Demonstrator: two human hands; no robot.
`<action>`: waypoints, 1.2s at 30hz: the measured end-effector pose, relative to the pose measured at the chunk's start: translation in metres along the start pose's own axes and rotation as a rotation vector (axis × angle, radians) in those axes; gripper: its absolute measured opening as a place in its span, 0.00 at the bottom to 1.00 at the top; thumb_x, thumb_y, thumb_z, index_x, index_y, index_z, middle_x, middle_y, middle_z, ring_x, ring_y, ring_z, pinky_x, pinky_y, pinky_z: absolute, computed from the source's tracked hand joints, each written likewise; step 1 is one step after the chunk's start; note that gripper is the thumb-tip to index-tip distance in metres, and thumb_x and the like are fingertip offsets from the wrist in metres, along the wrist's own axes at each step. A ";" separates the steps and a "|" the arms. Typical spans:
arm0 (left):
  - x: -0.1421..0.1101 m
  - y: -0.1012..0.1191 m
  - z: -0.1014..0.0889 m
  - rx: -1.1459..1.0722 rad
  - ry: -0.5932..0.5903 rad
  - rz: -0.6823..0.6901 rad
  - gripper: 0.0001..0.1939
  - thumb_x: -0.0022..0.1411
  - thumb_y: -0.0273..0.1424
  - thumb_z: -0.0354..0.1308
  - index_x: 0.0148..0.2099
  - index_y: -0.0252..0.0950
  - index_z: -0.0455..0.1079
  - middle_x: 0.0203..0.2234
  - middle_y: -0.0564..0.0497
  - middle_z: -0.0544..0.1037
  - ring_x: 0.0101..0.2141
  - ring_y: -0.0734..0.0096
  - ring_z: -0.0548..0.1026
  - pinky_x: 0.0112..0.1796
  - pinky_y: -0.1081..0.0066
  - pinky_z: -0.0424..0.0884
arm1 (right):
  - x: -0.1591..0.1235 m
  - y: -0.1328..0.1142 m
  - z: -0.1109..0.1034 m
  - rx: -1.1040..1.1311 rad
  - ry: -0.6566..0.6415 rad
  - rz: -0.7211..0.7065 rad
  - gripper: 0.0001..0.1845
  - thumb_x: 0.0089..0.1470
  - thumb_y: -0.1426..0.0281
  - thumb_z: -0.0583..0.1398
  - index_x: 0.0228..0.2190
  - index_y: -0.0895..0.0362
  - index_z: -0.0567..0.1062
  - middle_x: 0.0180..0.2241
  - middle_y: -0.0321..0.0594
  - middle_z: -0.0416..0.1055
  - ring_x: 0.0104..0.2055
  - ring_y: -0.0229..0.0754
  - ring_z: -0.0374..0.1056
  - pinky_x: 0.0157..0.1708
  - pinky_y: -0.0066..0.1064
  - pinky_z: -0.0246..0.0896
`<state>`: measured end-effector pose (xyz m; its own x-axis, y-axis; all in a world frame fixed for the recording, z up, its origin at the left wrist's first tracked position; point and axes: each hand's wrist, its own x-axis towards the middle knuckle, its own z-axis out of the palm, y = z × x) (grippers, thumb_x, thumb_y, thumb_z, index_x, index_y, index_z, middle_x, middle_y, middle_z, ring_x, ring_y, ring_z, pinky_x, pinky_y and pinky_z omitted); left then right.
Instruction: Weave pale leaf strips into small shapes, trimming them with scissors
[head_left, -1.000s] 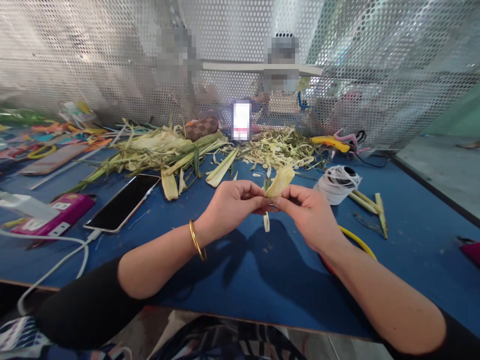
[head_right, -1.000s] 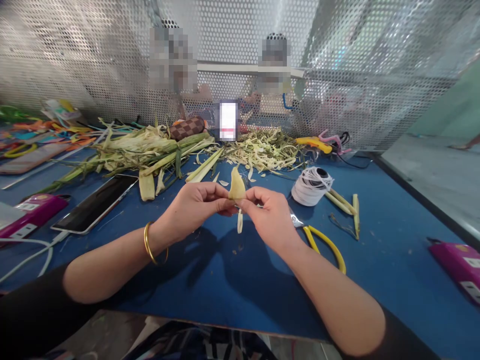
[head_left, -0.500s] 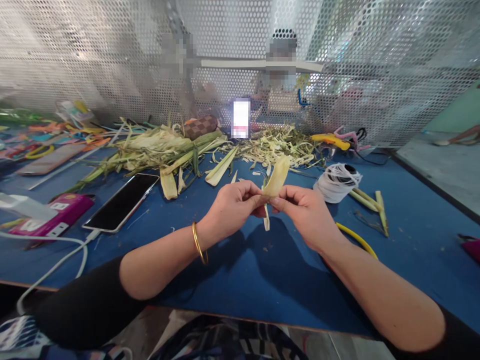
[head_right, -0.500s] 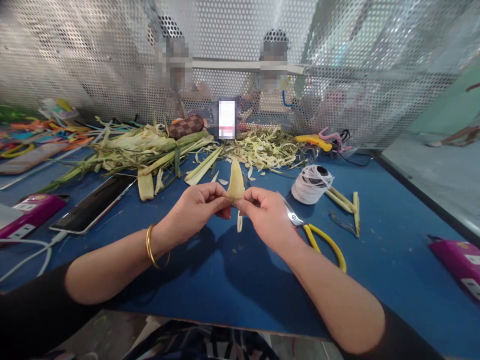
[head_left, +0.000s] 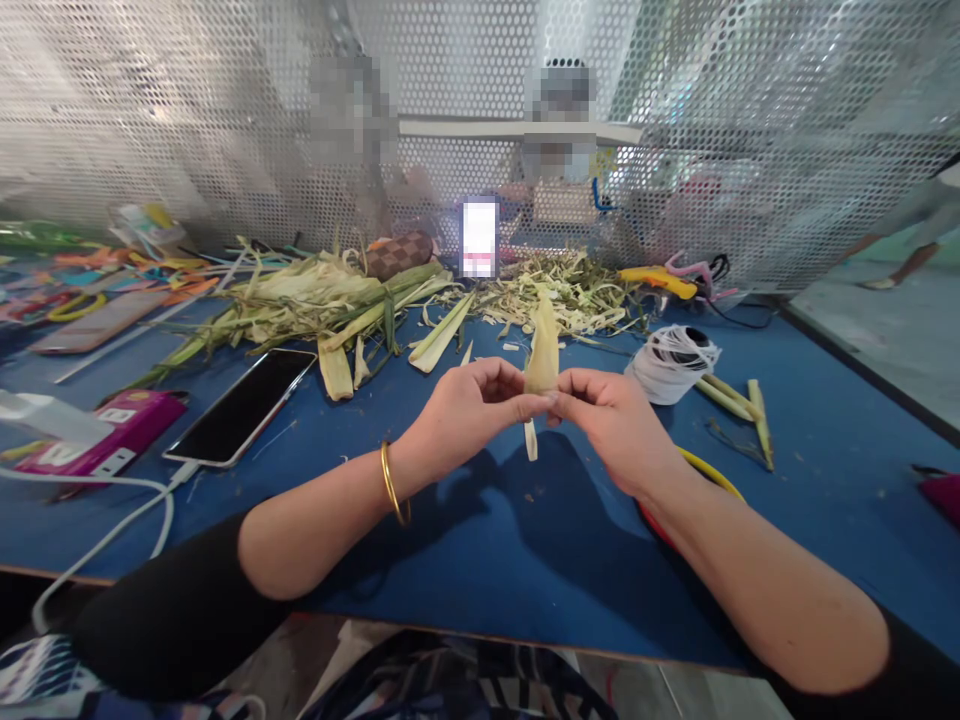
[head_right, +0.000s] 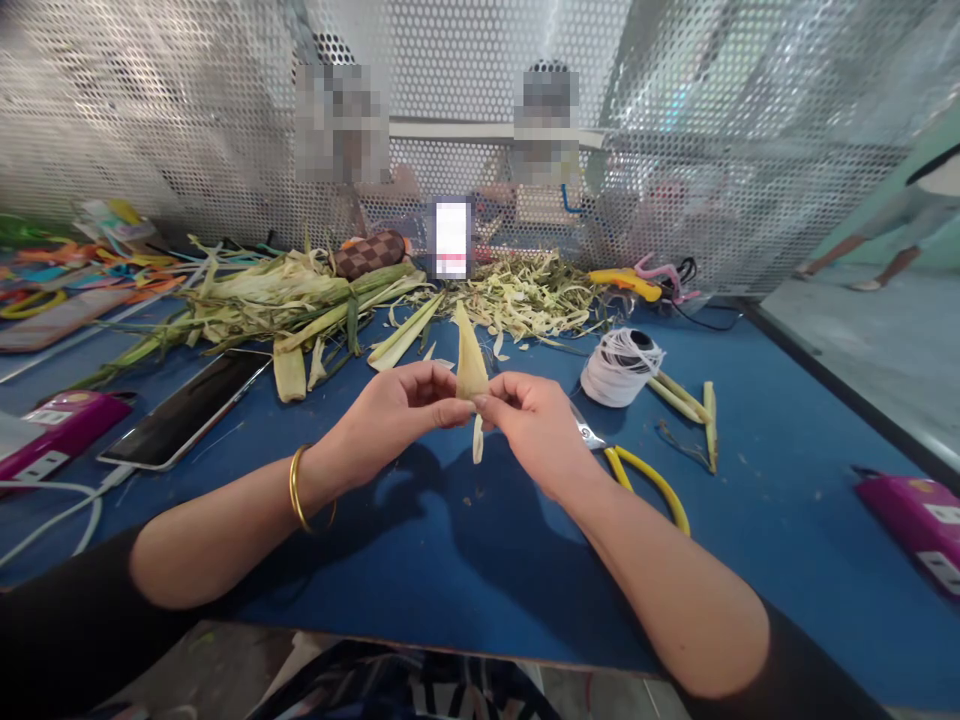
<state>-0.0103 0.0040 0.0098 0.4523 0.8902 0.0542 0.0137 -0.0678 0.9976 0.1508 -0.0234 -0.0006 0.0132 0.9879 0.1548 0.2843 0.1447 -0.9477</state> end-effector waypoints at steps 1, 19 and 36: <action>0.000 0.000 0.001 -0.009 0.023 -0.002 0.16 0.46 0.37 0.68 0.29 0.33 0.67 0.23 0.55 0.73 0.27 0.77 0.72 0.32 0.75 0.69 | 0.000 0.000 0.000 -0.010 -0.001 -0.002 0.12 0.47 0.64 0.60 0.17 0.56 0.69 0.18 0.32 0.66 0.25 0.37 0.58 0.30 0.32 0.52; -0.001 -0.001 -0.002 -0.050 0.010 -0.141 0.12 0.48 0.35 0.66 0.28 0.33 0.68 0.21 0.53 0.73 0.25 0.76 0.71 0.27 0.75 0.68 | 0.000 -0.001 0.001 -0.003 -0.020 0.030 0.14 0.47 0.61 0.61 0.17 0.56 0.71 0.17 0.33 0.66 0.24 0.37 0.60 0.29 0.31 0.54; -0.001 0.003 0.000 -0.174 0.136 -0.170 0.03 0.53 0.24 0.61 0.28 0.32 0.69 0.19 0.55 0.73 0.19 0.81 0.69 0.25 0.77 0.67 | 0.001 0.001 0.001 -0.127 0.067 -0.094 0.10 0.51 0.64 0.60 0.24 0.56 0.73 0.23 0.35 0.69 0.28 0.39 0.64 0.32 0.33 0.59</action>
<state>-0.0110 0.0034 0.0125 0.3322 0.9354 -0.1214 -0.0790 0.1558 0.9846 0.1504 -0.0227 -0.0014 0.0433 0.9636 0.2637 0.4062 0.2242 -0.8858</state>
